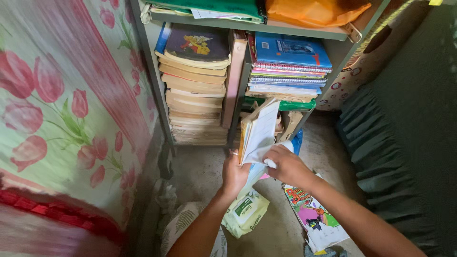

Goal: The person sits on the floor and wipes several books and a blue bag with a white wipe. They open and close the books, wipe the covers and pages, then wipe the bag and place it on a shelf.

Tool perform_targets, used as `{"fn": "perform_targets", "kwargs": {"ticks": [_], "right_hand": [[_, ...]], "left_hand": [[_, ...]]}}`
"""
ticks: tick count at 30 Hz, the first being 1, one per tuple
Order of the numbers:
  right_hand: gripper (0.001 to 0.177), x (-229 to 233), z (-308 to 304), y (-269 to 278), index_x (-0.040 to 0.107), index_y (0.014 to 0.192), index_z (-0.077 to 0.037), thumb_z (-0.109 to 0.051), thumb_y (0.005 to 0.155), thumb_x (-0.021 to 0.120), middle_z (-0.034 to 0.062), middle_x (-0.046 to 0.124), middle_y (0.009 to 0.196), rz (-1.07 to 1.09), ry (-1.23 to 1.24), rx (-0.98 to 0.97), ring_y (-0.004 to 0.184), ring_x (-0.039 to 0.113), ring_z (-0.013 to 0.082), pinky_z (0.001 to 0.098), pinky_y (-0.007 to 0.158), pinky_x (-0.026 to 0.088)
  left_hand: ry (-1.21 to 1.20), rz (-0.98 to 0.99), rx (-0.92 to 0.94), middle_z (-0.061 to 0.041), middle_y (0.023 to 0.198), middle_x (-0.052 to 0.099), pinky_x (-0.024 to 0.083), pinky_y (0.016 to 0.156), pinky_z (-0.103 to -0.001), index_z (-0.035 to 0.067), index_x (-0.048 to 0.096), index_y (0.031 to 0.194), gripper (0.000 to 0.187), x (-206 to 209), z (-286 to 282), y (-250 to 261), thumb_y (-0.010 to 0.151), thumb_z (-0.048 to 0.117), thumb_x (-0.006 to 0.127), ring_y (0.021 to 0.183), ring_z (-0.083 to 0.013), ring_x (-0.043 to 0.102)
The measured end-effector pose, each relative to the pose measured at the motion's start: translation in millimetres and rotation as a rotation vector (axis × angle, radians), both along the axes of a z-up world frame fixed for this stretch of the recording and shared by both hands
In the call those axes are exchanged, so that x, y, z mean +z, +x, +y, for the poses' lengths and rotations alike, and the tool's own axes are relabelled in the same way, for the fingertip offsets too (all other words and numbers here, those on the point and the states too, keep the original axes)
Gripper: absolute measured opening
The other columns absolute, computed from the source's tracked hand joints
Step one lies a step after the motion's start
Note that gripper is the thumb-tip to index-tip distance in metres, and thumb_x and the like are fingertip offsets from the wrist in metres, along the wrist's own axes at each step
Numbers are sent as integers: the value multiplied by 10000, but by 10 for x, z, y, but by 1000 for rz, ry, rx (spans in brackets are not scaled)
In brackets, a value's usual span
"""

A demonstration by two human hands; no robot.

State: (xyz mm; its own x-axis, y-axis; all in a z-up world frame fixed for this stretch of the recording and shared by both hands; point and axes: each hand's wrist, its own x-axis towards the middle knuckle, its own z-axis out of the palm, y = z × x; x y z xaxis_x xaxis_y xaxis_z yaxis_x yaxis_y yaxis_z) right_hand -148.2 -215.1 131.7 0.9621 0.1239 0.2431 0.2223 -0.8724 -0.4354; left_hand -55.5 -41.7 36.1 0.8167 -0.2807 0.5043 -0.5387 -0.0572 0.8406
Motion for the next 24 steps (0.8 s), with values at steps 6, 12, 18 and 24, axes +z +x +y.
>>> {"fn": "perform_targets", "kwargs": {"ticks": [6,12,18,24], "right_hand": [[308,-156,-107,60,672,1116,-99,-113,812,724,115,720,968,355,293,-194,893,721,219,333,812,555],[409,-126,-195,84,664,1192,-79,-67,787,723,56,696,991,402,689,-78,924,626,129,304,817,519],[342,433,-351,105,704,987,-109,-161,684,853,75,691,988,-134,-104,103,1053,641,290,394,919,503],[325,1024,-357,157,721,1046,-160,-146,738,822,30,661,1015,-399,-816,-73,1044,615,240,398,892,449]], "left_hand": [[-8,-193,24,-208,949,749,561,900,-491,49,650,1133,279,-56,-31,-13,864,49,724,927,-432,723],[118,-78,24,-227,924,730,557,707,-502,42,637,1164,334,-33,-34,-23,853,88,750,854,-444,710],[94,-140,-31,-210,1022,767,555,840,-458,27,664,1150,329,30,-41,-53,835,56,751,994,-388,707],[16,405,-436,-117,1160,750,564,926,-353,65,574,1363,503,45,-124,-123,882,96,718,1054,-218,703]]}}
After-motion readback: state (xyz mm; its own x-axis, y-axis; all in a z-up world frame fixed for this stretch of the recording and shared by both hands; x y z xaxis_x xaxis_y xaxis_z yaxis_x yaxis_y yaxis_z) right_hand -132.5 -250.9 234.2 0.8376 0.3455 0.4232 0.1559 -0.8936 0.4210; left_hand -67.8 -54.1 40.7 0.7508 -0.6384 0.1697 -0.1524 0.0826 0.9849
